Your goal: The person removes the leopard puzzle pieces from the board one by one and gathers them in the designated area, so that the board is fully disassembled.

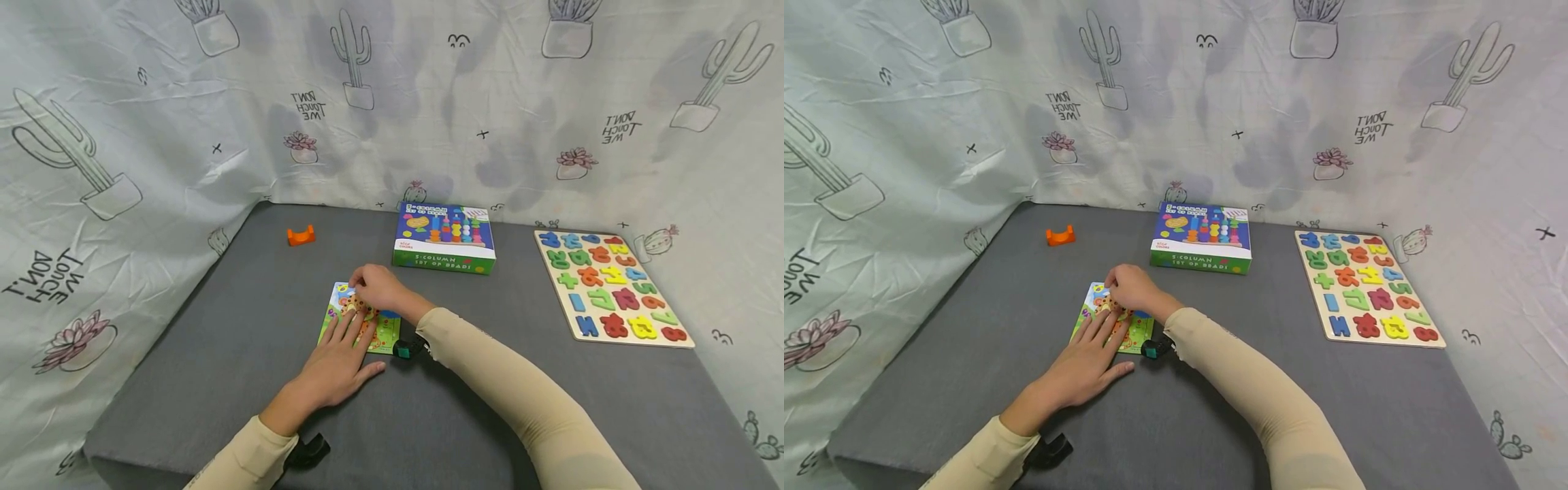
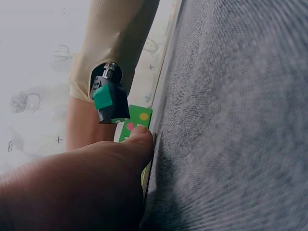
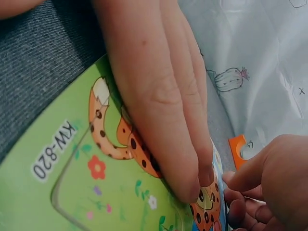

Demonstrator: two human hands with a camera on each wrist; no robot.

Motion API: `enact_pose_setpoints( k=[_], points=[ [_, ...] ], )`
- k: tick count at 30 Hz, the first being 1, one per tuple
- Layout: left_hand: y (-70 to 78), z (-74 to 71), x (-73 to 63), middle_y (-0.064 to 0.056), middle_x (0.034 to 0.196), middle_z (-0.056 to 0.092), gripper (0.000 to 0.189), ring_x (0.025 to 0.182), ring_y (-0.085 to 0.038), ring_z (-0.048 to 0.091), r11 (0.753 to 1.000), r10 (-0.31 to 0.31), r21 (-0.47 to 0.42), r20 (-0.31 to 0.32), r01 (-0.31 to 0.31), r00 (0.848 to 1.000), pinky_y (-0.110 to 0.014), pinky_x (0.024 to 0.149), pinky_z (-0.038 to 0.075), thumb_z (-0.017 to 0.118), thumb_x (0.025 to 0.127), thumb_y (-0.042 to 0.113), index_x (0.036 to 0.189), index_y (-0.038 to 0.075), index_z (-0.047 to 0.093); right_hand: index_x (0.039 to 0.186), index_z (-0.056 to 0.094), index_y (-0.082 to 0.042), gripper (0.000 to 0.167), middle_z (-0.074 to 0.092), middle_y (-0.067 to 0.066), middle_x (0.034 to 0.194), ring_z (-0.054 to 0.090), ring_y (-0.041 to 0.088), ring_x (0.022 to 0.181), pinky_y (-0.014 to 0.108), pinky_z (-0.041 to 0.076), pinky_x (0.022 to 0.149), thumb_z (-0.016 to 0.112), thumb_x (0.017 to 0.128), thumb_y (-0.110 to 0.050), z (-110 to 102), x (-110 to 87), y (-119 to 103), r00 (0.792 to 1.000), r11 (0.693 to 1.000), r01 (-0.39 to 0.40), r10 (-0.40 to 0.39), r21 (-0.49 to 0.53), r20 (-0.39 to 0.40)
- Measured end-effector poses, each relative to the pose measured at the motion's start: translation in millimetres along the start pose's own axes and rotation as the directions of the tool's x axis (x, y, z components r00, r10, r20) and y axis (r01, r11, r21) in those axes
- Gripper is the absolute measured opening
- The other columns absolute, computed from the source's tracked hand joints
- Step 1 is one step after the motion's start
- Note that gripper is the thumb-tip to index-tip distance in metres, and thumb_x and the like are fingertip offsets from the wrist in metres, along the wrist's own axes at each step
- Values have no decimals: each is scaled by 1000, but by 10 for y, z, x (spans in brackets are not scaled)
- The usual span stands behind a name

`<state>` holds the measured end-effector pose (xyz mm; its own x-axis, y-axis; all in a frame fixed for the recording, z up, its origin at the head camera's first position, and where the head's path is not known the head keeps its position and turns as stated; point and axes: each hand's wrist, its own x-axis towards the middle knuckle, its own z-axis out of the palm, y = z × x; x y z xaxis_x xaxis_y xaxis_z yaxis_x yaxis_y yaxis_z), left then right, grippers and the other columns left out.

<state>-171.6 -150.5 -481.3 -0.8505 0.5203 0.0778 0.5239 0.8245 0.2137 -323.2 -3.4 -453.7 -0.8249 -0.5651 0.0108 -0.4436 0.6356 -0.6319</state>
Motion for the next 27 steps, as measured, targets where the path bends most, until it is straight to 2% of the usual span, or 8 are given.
enact_pose_setpoints(
  k=[9, 23, 27],
  points=[
    [15, -15, 7, -17, 179, 18, 78, 164, -42, 15, 1000, -15, 24, 29, 14, 999, -63, 130, 13, 52, 113, 55, 170, 5, 34, 117, 76, -6, 23, 72, 5, 108, 66, 20, 101, 36, 56, 93, 70, 96, 2, 12, 23, 19, 1000, 1000, -21, 22, 4, -5],
    [0, 5, 7, -20, 178, 19, 78, 163, -44, 17, 1000, -4, 0, 6, 4, 1000, -65, 130, 14, 55, 112, 54, 169, 4, 36, 110, 76, -10, 16, 70, -1, 102, 65, 16, 95, 33, 55, 87, 75, 97, -2, 31, 10, 104, 999, 996, 27, -24, 83, -42],
    [7, -7, 13, -19, 178, 19, 79, 163, -43, 16, 1000, -11, 14, 19, 11, 1000, -64, 130, 13, 55, 112, 54, 170, 5, 36, 111, 77, -11, 14, 71, -2, 101, 66, 15, 94, 34, 56, 86, 76, 99, -5, 31, -8, 119, 997, 994, 43, -37, 96, -62]
  ],
)
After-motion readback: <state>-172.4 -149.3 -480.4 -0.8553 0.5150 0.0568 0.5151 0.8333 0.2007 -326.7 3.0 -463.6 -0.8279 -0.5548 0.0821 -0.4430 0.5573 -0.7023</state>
